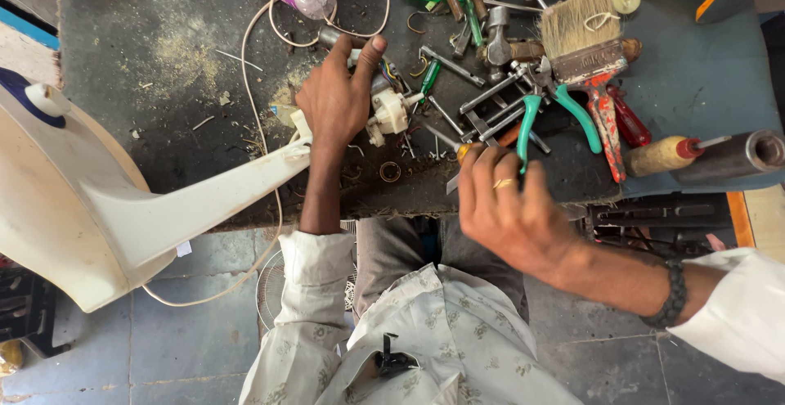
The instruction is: The person uses a screwdriver to tighten screws on a small electrical component, likely a fan motor, held in their left hand. They repeatedly adjust the component and apply torque to secure the screws.
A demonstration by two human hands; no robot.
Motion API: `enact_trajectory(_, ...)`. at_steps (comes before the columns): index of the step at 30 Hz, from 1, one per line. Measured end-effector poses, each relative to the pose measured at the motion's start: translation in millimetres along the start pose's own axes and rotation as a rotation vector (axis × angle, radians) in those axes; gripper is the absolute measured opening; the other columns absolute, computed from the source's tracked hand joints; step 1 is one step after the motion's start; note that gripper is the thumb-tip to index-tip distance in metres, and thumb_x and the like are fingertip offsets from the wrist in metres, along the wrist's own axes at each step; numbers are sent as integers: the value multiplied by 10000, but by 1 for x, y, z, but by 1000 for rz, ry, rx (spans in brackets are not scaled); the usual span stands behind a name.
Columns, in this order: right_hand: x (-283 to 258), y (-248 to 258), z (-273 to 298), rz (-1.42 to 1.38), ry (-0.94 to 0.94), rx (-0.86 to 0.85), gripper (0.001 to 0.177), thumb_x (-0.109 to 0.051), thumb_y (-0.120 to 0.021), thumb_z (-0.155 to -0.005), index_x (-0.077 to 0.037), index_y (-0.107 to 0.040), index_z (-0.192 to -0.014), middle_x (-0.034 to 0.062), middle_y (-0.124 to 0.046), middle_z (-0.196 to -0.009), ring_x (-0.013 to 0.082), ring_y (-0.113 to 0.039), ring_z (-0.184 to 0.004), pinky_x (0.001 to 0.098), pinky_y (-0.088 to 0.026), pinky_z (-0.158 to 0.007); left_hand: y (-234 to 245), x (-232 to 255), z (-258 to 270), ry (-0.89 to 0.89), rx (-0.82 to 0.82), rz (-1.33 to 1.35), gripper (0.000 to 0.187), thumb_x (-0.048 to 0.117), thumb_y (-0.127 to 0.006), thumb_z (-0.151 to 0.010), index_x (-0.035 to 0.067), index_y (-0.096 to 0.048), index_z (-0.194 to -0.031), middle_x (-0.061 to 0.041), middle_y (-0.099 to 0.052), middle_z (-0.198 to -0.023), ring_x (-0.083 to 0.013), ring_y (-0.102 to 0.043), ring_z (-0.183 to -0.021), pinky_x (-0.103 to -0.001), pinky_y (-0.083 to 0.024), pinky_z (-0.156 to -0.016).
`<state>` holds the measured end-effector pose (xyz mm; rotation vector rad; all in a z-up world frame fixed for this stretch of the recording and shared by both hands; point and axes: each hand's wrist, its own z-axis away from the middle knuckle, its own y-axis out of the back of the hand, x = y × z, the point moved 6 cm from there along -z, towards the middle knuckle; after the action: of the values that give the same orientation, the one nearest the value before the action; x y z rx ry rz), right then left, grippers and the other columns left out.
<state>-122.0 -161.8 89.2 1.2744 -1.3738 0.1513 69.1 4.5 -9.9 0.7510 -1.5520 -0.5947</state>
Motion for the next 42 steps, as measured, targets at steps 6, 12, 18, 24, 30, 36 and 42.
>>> enact_trajectory(6, 36, -8, 10, -845, -403, 266, 199, -162, -802, -962, -3, -712, -1041, 139, -692, -1008, 254, -668, -787, 367, -538, -646, 2, 0, 0, -4, 5, -17, 733, 765, -366, -936, 166, -725, -1159, -81, -752, -701, -254, -748, -666, -465, -493, -618)
enact_trajectory(12, 43, 0, 38, -1238, -648, 738, 188, -130, -612, -1050, 34, -587, -962, 146, -611, -969, 252, -672, -791, 363, -586, -708, 1, 0, 1, -19, 17, 2, 753, 779, -359, -937, 156, -715, -1164, -71, -754, -696, -247, -750, -661, -455, -484, -630)
enact_trajectory(18, 15, -39, 48, -1451, -1129, 1001, 353, -254, -498, -1175, 13, -527, -946, 102, -565, -887, 207, -588, -790, 388, -608, -823, -2, -1, 2, -26, 18, -12, 750, 779, -353, -942, 167, -724, -1167, -74, -766, -717, -247, -749, -693, -446, -477, -660)
enact_trajectory(24, -2, -73, 54, -1896, -1314, 1293, 511, -379, -454, -1204, -80, -430, -790, 44, -433, -657, 163, -454, -602, 384, -528, -745, -1, -1, 1, 7, 13, -8, 746, 782, -358, -928, 186, -718, -1195, -67, -774, -781, -234, -757, -716, -439, -492, -657)
enact_trajectory(30, 14, -62, 32, -2262, -699, 1136, 461, -332, -516, -1088, -150, -415, -678, 34, -425, -528, 179, -441, -464, 400, -496, -650, 5, 5, 3, 27, 5, -34, 730, 776, -383, -931, 189, -715, -1212, -84, -767, -756, -255, -744, -727, -457, -476, -672)
enact_trajectory(36, 7, -56, 26, -2334, -802, 828, 552, -354, -546, -1104, -77, -369, -661, 30, -438, -572, 222, -417, -534, 411, -418, -826, 6, 5, 5, 18, 8, -4, 705, 766, -399, -937, 194, -726, -1186, -59, -758, -725, -246, -742, -718, -460, -477, -683)
enact_trajectory(42, 15, -65, 18, -2513, -389, 622, 535, -425, -622, -1020, -67, -552, -629, 39, -569, -544, 147, -494, -478, 327, -424, -653, 4, 3, 3, -29, 41, -6, 698, 757, -402, -958, 183, -738, -1171, -45, -754, -715, -233, -727, -681, -462, -467, -649)
